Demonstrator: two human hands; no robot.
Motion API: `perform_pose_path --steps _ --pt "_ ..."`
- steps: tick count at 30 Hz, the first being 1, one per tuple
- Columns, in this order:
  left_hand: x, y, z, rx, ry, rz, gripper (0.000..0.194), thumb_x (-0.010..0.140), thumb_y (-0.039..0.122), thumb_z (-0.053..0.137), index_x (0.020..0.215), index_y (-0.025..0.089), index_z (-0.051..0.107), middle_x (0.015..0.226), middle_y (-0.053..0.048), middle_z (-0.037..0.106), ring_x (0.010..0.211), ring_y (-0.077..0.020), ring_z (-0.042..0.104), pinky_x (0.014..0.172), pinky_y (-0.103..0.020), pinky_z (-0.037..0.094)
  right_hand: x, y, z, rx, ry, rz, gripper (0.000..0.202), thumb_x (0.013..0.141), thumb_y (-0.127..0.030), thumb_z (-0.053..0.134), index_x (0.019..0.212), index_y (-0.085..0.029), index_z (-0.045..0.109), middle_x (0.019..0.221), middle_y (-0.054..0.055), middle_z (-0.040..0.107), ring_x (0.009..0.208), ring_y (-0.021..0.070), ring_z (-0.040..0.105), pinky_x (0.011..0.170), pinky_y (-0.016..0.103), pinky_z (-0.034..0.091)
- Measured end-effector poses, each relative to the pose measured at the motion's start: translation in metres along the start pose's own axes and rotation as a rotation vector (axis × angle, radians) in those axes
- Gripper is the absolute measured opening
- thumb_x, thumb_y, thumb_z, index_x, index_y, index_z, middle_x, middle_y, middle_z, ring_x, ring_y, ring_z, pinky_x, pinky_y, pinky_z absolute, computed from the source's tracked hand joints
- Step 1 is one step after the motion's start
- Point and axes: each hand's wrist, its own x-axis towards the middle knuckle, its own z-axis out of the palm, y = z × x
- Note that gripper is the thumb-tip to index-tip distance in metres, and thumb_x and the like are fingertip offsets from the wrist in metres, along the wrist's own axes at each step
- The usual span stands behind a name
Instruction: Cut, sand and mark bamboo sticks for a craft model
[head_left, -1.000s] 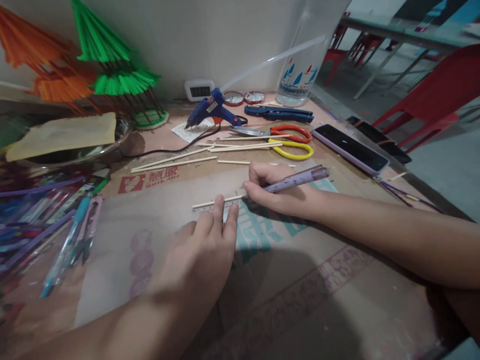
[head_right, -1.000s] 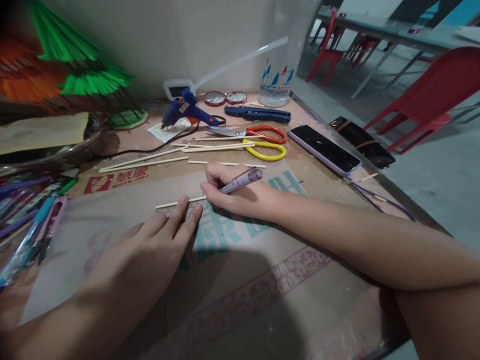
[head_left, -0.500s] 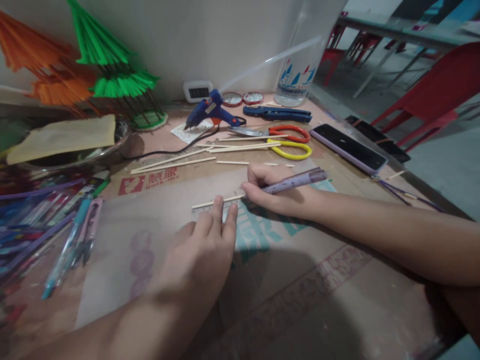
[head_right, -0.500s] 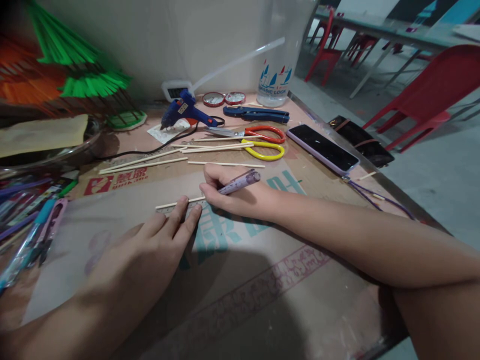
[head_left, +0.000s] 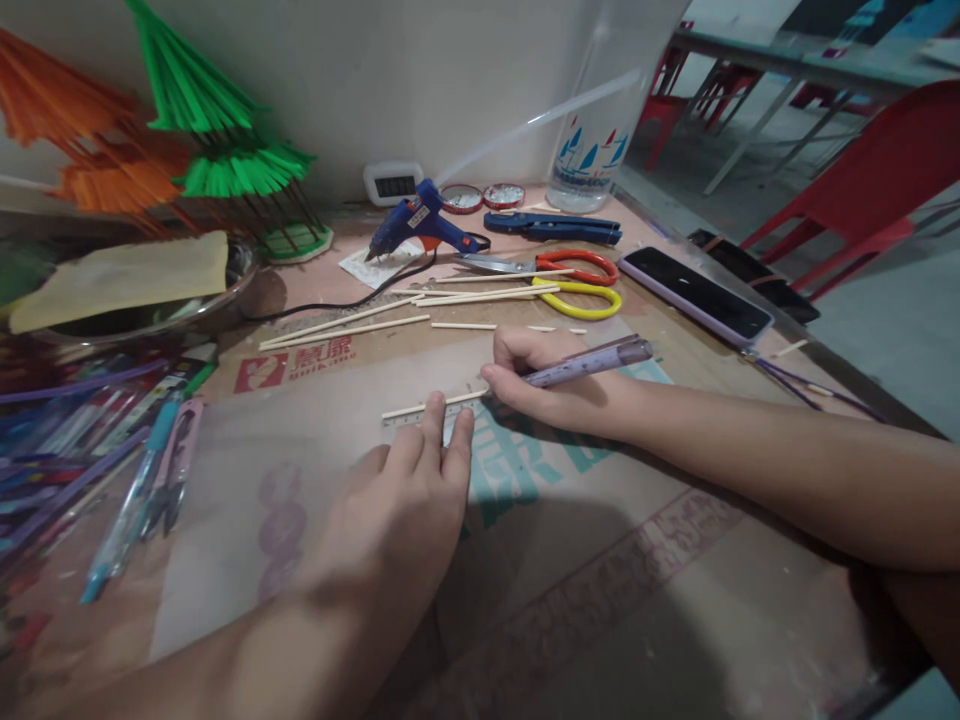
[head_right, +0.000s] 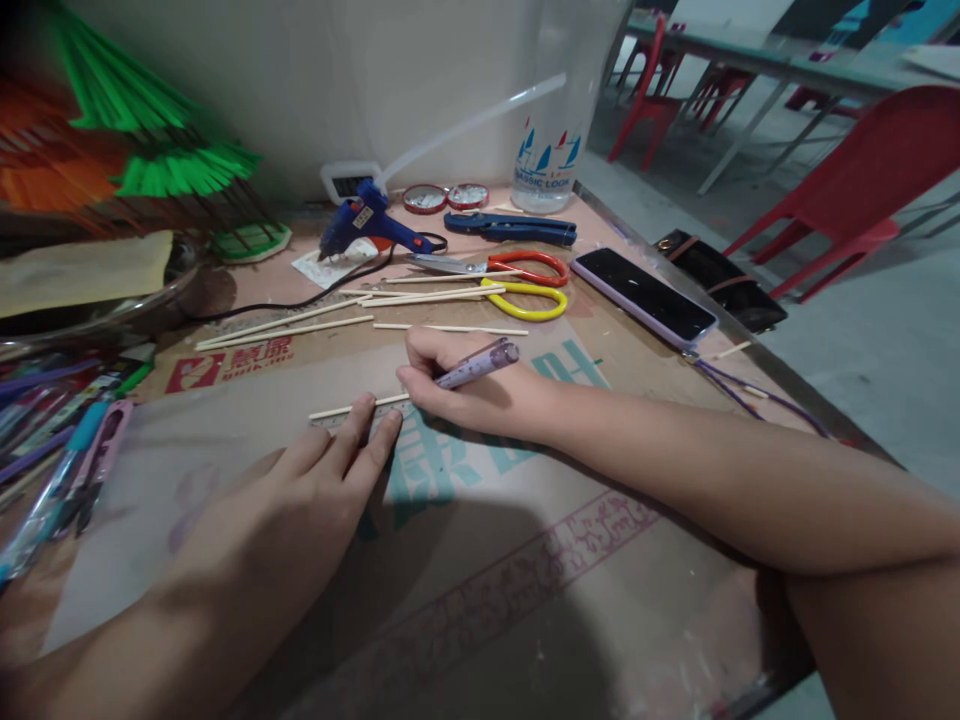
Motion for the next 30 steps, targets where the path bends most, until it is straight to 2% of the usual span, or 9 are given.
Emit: perform_pose_path --steps 4,8,13,20,24,30 --pt "0.0031 0.0012 -0.0051 0.045 -0.081 -0.034 0.058 0.093 0.009 0.045 0.149 0.021 0.046 0.148 -0.016 0.054 0.09 -0.0235 0.068 0.076 -0.037 0.058 0.0002 0.0011 0.0007 -0.008 0.014 -0.013 0.026 0.093 -0.031 0.051 0.072 -0.022 0.039 0.063 -0.005 0.05 0.056 0.0091 0.042 0.055 0.025 0.029" --pt "0.0045 0.0013 -0.0082 0.017 -0.076 -0.044 0.056 0.093 0.011 0.046 0.148 0.023 0.049 0.147 -0.014 0.055 0.09 -0.0244 0.068 0.073 -0.037 0.059 0.0 0.0015 0.0008 -0.007 0.021 -0.014 0.026 0.093 -0.032 0.051 0.072 -0.022 0.04 0.063 -0.005 0.05 0.055 0.009 0.042 0.055 0.025 0.029" --pt "0.0022 -0.0001 -0.0056 -0.009 -0.064 -0.021 0.06 0.093 0.009 0.041 0.151 0.021 0.045 0.15 -0.017 0.051 0.094 -0.0268 0.068 0.077 -0.042 0.059 0.0005 0.0024 0.0006 -0.018 0.026 -0.008 0.026 0.093 -0.033 0.051 0.071 -0.021 0.04 0.061 -0.005 0.049 0.055 0.0088 0.041 0.054 0.026 0.028" --pt "0.0042 0.0012 -0.0076 0.0 -0.078 -0.035 0.059 0.091 0.007 0.042 0.149 0.021 0.048 0.147 -0.016 0.054 0.092 -0.0255 0.068 0.073 -0.039 0.059 0.0013 0.0058 0.0013 -0.007 0.04 0.004 0.027 0.093 -0.033 0.052 0.072 -0.021 0.041 0.06 -0.005 0.049 0.054 0.0088 0.041 0.053 0.025 0.028" --pt "0.0051 0.0015 -0.0084 0.005 -0.073 -0.043 0.059 0.092 0.008 0.044 0.148 0.025 0.048 0.146 -0.013 0.056 0.094 -0.0242 0.068 0.074 -0.037 0.06 0.0014 0.0074 0.0021 0.001 0.038 -0.003 0.027 0.093 -0.034 0.052 0.072 -0.021 0.041 0.06 -0.005 0.048 0.054 0.0091 0.041 0.053 0.025 0.028" --pt "0.0023 -0.0008 -0.003 0.009 -0.072 -0.038 0.061 0.091 0.007 0.043 0.149 0.023 0.047 0.15 -0.015 0.052 0.093 -0.025 0.068 0.071 -0.037 0.059 0.0026 0.0075 0.0021 0.012 0.062 -0.026 0.026 0.093 -0.033 0.052 0.072 -0.021 0.041 0.06 -0.006 0.046 0.054 0.0089 0.04 0.052 0.024 0.028"
